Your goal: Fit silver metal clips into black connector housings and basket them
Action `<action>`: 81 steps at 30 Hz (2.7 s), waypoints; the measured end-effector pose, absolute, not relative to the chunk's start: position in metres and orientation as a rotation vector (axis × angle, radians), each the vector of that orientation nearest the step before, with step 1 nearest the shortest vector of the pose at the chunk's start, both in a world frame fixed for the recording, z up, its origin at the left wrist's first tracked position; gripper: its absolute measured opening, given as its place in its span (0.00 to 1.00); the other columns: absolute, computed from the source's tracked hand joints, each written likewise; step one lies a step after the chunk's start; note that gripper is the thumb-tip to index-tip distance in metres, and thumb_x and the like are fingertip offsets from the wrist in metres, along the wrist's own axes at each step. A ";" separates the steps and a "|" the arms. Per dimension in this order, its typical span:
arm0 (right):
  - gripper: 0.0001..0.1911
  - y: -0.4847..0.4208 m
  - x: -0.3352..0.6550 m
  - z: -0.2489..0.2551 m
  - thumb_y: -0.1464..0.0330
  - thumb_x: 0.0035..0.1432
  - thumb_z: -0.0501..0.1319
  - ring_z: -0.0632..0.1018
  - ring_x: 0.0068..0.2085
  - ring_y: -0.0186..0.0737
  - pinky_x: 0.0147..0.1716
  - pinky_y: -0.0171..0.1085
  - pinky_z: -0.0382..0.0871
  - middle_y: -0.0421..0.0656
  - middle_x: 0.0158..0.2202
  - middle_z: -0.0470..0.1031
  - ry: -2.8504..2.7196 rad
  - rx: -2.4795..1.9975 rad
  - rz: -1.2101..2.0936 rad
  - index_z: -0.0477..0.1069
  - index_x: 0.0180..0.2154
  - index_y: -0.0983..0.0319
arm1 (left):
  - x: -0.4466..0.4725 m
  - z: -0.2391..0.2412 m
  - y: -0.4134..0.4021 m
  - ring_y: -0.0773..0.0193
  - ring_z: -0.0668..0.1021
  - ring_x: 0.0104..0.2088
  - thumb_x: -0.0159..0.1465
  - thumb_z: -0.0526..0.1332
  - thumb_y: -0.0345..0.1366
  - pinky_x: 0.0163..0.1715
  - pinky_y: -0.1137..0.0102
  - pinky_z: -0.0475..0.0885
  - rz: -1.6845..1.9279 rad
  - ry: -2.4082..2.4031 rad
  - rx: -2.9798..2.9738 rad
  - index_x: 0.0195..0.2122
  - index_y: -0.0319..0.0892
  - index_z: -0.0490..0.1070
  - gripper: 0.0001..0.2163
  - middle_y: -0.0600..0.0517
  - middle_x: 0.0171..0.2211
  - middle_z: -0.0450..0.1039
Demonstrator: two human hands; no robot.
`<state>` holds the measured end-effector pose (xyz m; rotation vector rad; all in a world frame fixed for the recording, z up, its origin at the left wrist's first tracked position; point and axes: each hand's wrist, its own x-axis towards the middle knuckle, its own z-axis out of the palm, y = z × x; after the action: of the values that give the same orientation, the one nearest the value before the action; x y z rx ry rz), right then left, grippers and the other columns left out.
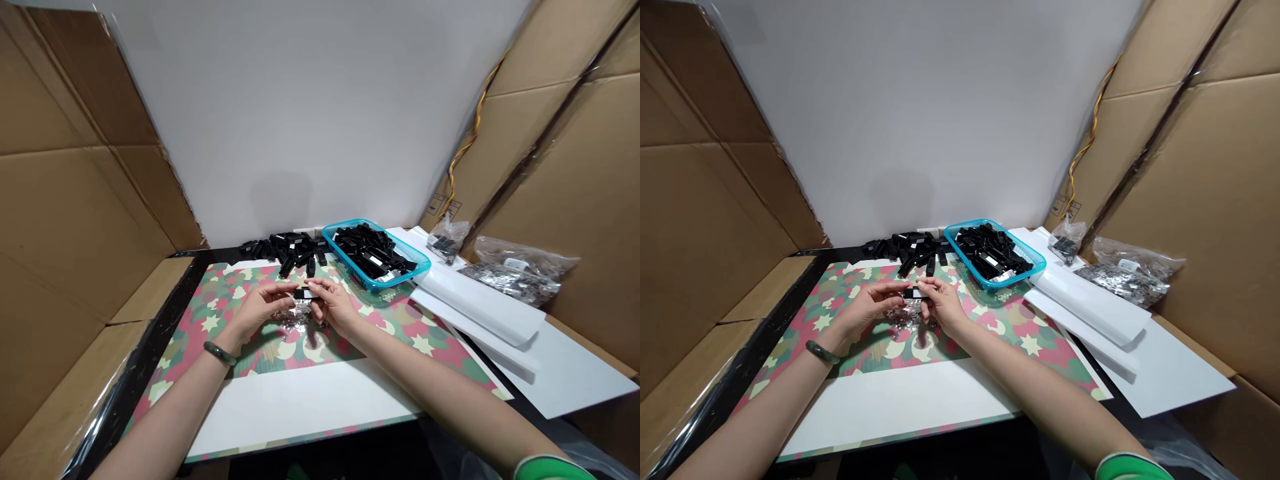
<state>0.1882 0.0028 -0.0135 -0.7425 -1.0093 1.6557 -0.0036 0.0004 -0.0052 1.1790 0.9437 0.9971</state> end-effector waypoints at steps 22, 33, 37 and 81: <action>0.20 0.003 0.187 -0.019 0.64 0.55 0.68 0.72 0.16 0.30 0.15 0.29 0.65 0.37 0.21 0.73 -0.822 -0.761 1.807 0.71 0.48 0.64 | 0.004 -0.005 0.004 0.63 0.79 0.27 0.45 0.75 0.38 0.30 0.69 0.75 1.225 1.112 0.849 0.30 0.37 0.82 0.13 0.45 0.30 0.81; 0.14 0.011 0.187 -0.030 0.67 0.49 0.73 0.79 0.24 0.34 0.24 0.30 0.75 0.42 0.24 0.78 -0.860 -0.731 1.781 0.77 0.38 0.66 | 0.005 0.004 0.003 0.65 0.76 0.25 0.39 0.76 0.38 0.26 0.72 0.71 1.314 1.122 0.859 0.28 0.36 0.81 0.16 0.47 0.27 0.79; 0.15 0.009 0.188 -0.029 0.66 0.48 0.73 0.82 0.28 0.37 0.28 0.32 0.78 0.44 0.27 0.80 -0.844 -0.682 1.797 0.77 0.37 0.66 | 0.004 0.002 0.004 0.66 0.76 0.25 0.40 0.77 0.39 0.26 0.71 0.69 1.324 1.099 0.883 0.28 0.35 0.81 0.17 0.48 0.27 0.79; 0.04 0.055 0.229 -0.007 0.76 0.50 0.66 0.75 0.29 0.38 0.31 0.34 0.61 0.44 0.27 0.78 -2.339 -1.133 0.593 0.78 0.26 0.64 | 0.005 -0.014 0.004 0.67 0.71 0.20 0.46 0.73 0.53 0.19 0.72 0.64 1.125 1.144 1.192 0.27 0.36 0.78 0.22 0.49 0.20 0.72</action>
<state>0.2288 0.0554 -0.0074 -1.1330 -2.3385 0.5932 0.0049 0.0040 -0.0144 1.1921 1.1436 1.1247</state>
